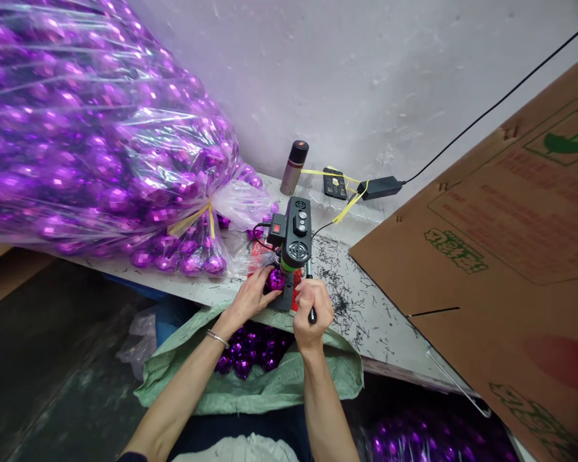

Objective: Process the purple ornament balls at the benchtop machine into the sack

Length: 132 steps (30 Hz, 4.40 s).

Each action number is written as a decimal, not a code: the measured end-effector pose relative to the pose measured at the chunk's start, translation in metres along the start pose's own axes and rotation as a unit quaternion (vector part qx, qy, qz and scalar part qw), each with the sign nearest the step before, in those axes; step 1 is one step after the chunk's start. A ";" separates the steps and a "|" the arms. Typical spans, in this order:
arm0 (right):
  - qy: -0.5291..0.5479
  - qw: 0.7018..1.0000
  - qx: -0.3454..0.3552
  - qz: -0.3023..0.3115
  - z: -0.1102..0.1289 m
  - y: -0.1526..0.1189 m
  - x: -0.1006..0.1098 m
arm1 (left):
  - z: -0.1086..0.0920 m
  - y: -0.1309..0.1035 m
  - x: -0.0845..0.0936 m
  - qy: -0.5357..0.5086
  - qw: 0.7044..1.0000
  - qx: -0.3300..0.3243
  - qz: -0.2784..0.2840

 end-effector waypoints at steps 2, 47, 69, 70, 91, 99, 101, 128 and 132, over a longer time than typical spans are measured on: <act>-0.003 1.000 0.002 -0.002 0.001 0.000 0.000 | 0.005 0.004 -0.001 0.001 1.000 0.007 0.010; 0.036 0.996 0.067 -0.045 -0.036 -0.041 -0.004 | 0.006 -0.002 -0.026 -0.020 0.999 -0.002 -0.044; -0.014 0.994 0.109 0.029 -0.054 -0.057 -0.003 | 0.006 -0.004 -0.031 0.003 0.997 -0.016 -0.071; -0.023 0.992 0.120 0.036 -0.055 -0.057 -0.003 | 0.006 -0.004 -0.031 0.004 0.997 -0.015 -0.071; -0.015 0.997 0.068 0.036 -0.018 -0.010 0.005 | 0.009 0.000 -0.034 -0.014 0.997 -0.016 -0.072; 0.013 1.000 -0.014 0.015 0.005 0.025 0.006 | 0.001 -0.043 -0.019 -0.020 0.988 -0.038 -0.146; 0.006 1.000 -0.005 0.020 0.003 0.019 0.005 | -0.006 -0.075 -0.018 0.005 0.987 -0.077 -0.140; -0.003 1.000 0.015 0.013 0.004 0.008 0.000 | 0.060 0.089 0.068 0.140 0.967 0.210 0.013; -0.001 1.000 0.011 0.008 0.007 0.013 0.000 | 0.056 0.010 0.080 -0.084 0.974 0.183 -0.100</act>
Point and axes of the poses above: each hand's wrist, its own y-axis towards the middle knuckle, its own x-axis out of the back of the hand, z = x × y, the point moved 5 cm from there along y, towards the middle knuckle, and after that the axes turned 15 degrees about y, right-handed, at the moved point
